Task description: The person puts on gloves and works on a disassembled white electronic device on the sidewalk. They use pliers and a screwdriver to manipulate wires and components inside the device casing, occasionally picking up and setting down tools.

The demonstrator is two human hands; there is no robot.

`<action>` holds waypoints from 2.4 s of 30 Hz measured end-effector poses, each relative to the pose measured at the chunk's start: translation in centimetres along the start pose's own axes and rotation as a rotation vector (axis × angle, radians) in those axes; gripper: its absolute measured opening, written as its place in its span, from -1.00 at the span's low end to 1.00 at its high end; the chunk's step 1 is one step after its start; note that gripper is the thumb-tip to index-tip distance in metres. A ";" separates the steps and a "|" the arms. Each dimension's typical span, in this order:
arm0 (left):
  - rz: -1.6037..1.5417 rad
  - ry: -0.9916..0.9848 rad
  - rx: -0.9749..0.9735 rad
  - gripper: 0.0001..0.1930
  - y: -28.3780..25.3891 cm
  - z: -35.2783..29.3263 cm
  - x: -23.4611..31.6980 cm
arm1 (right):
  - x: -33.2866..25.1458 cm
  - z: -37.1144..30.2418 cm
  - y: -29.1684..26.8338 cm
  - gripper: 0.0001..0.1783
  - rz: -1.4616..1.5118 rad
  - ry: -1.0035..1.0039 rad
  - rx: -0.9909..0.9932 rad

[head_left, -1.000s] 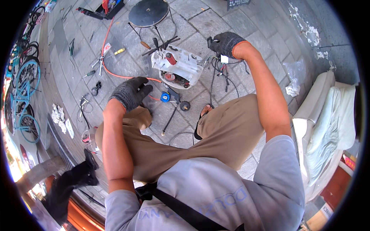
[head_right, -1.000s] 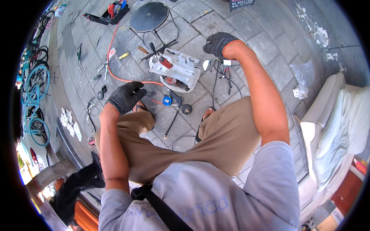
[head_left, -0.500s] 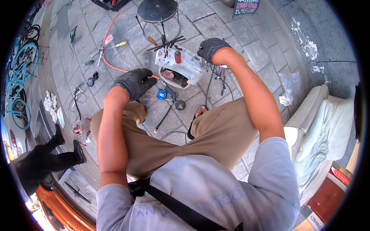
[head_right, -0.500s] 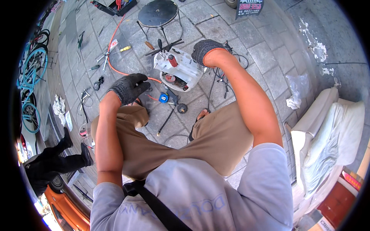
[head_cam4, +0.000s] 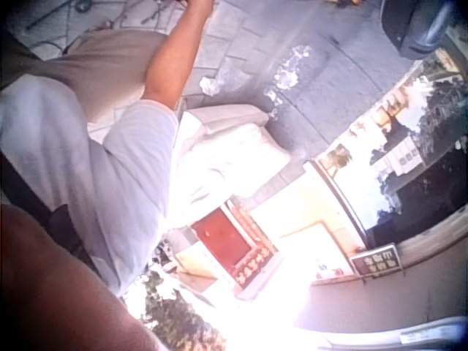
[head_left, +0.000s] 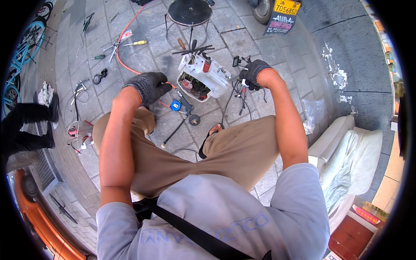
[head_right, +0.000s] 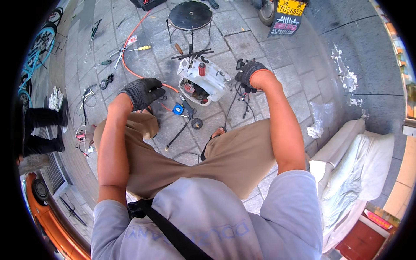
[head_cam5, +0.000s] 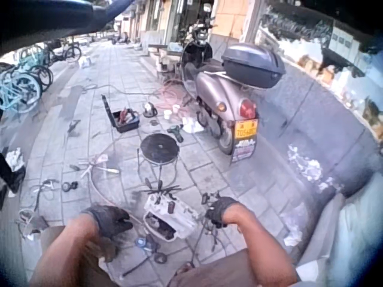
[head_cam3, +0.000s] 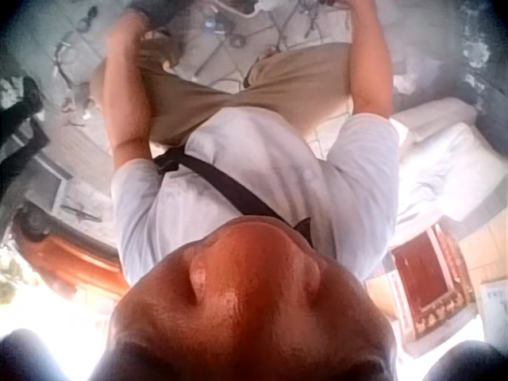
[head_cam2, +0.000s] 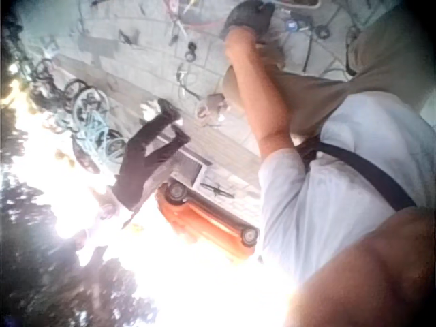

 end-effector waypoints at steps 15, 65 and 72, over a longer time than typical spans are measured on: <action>0.017 0.062 0.009 -0.48 0.5 -1.9 -0.6 | 2.1 -0.1 3.2 -0.57 0.569 0.391 -0.027; -0.765 0.051 1.540 -0.51 -9.6 -14.5 -10.8 | -6.1 5.2 6.5 -0.57 -0.075 0.142 0.437; 0.109 0.015 0.023 -0.50 1.3 -7.1 -5.6 | -10.7 0.2 3.7 -0.58 -0.137 0.251 0.618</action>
Point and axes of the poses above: each hand's wrist, its own z-axis towards the middle knuckle, its own y-axis out of the palm, x = y × z, the point moved 6 cm from there along z, towards the middle knuckle, and after that the axes turned 9 degrees about y, right-handed, at the moved point
